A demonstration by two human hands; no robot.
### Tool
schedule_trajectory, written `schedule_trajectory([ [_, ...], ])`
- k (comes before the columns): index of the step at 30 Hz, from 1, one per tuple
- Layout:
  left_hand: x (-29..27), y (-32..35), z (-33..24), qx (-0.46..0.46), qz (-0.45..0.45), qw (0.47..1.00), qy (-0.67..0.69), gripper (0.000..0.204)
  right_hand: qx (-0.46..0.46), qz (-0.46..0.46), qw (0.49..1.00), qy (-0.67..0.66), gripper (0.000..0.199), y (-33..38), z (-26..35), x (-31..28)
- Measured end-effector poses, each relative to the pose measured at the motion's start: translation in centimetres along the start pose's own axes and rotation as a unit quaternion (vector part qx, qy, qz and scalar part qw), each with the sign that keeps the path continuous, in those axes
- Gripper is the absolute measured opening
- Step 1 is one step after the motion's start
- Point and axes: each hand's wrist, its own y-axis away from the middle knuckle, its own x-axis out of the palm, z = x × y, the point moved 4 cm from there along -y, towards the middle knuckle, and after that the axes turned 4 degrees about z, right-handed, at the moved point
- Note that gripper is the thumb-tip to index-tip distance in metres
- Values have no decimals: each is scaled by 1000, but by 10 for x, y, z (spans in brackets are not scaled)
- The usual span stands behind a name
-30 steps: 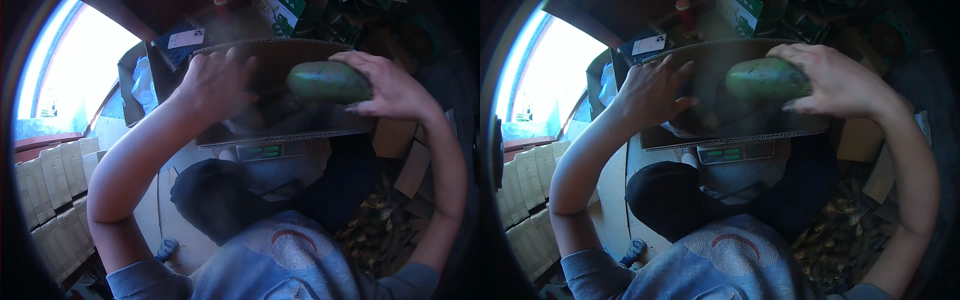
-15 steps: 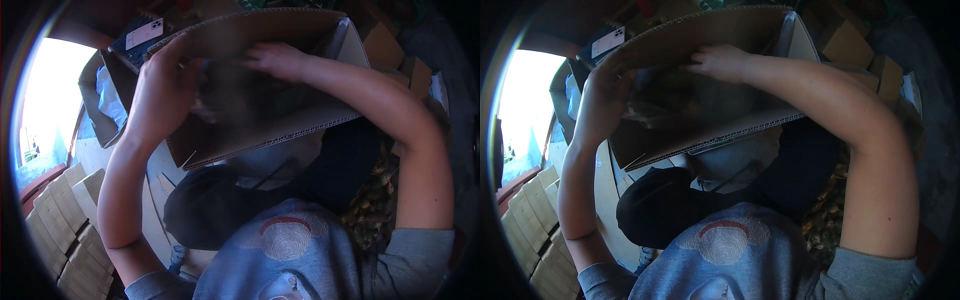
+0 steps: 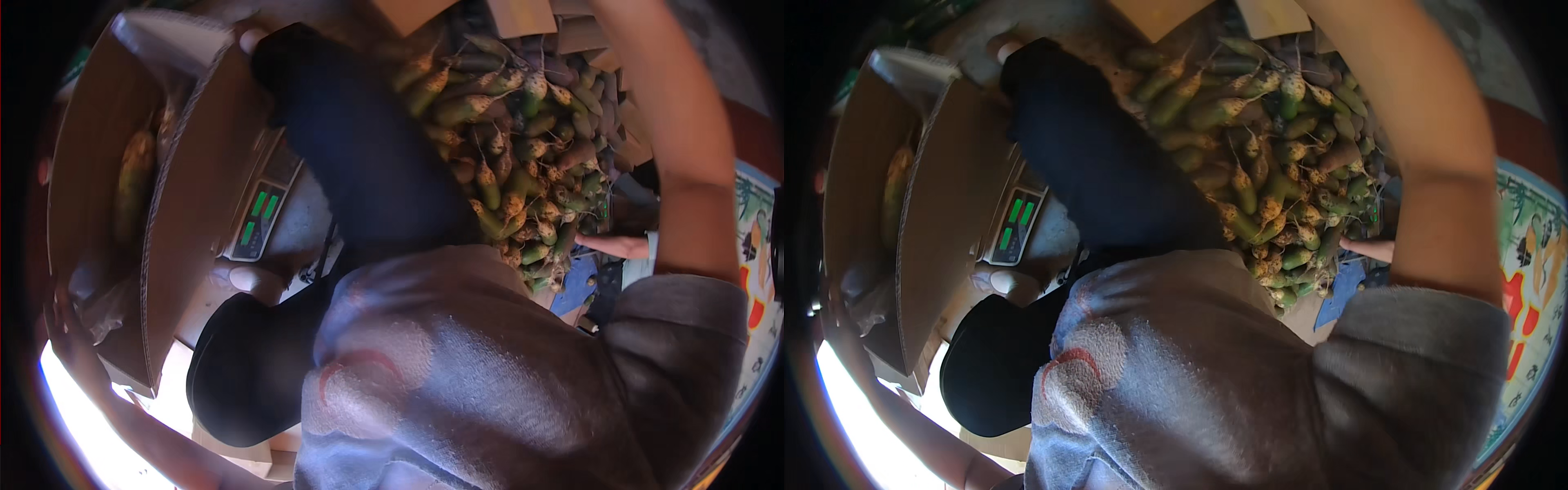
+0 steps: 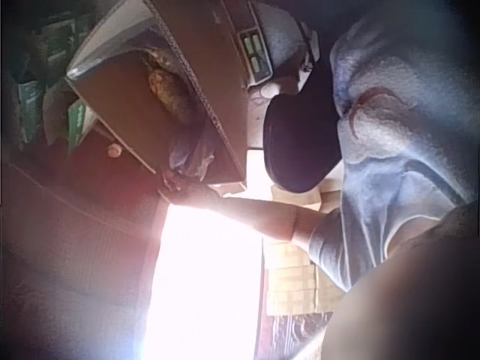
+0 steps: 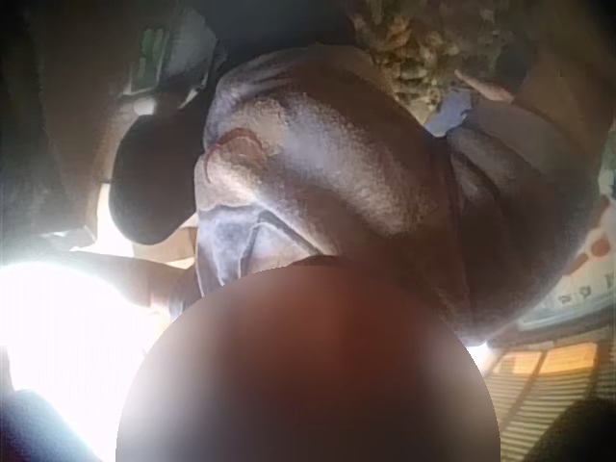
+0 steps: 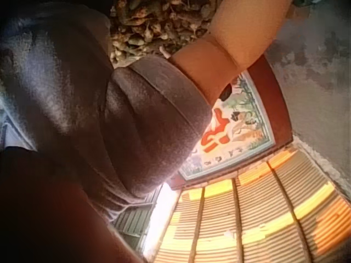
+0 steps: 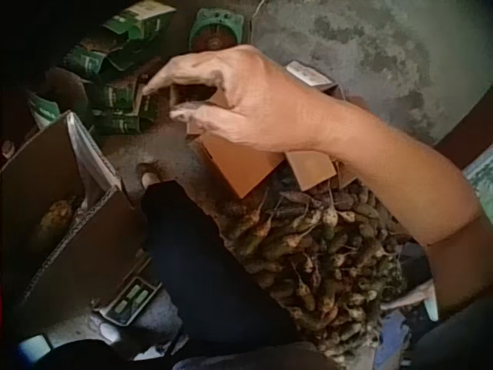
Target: Packing and weighing radishes into boxes for shipment.
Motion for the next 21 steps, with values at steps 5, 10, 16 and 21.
schedule_trajectory([
  [5, -48, -13, 16, -49, -37, 998, -34, 46, 330, -142, 929, 89, 42, 320, -159, 7],
  [10, -32, 15, -32, 198, -79, 977, -25, 72, 639, 25, 754, -150, 73, 527, -204, 175],
  [16, -18, 20, -127, 190, -67, 978, -47, 65, 699, 42, 713, -40, 76, 553, -168, 317],
  [21, 19, 4, -187, 189, -47, 980, -31, 60, 642, 106, 758, 52, 69, 521, -118, 364],
])
